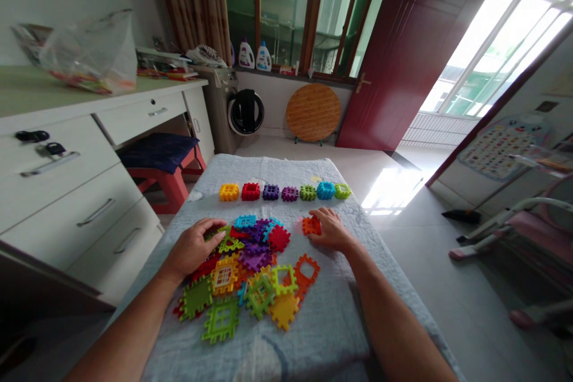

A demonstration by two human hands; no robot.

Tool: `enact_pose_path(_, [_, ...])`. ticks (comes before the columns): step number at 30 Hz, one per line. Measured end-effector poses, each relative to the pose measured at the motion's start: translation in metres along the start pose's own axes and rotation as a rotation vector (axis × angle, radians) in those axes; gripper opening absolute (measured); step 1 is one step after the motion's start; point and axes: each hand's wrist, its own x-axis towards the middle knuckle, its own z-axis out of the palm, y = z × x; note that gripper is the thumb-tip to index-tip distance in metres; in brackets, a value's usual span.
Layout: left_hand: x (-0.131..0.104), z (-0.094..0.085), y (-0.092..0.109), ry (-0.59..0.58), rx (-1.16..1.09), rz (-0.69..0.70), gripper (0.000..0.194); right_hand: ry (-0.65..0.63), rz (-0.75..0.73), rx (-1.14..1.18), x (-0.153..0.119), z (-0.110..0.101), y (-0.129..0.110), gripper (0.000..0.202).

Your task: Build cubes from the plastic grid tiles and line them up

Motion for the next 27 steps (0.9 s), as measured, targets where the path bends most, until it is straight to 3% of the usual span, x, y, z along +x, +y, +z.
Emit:
enact_pose_path(4, [0.000, 0.000, 0.000, 0.008, -0.002, 0.004, 0.039, 0.030, -0.016, 0.018, 0.004, 0.002, -0.001, 0.044])
enact_pose_path(14, [0.000, 0.000, -0.003, -0.001, 0.000, 0.008, 0.039, 0.070, -0.031, 0.046, 0.000, -0.001, 0.000, 0.057])
enact_pose_path(21, [-0.001, 0.001, -0.002, -0.001, -0.006, 0.009, 0.039, 0.076, -0.141, 0.103, -0.002, -0.009, -0.004, 0.038])
enact_pose_path(27, [0.002, -0.004, 0.005, 0.061, 0.040, 0.063, 0.034, 0.000, -0.018, -0.006, 0.003, 0.000, -0.005, 0.045])
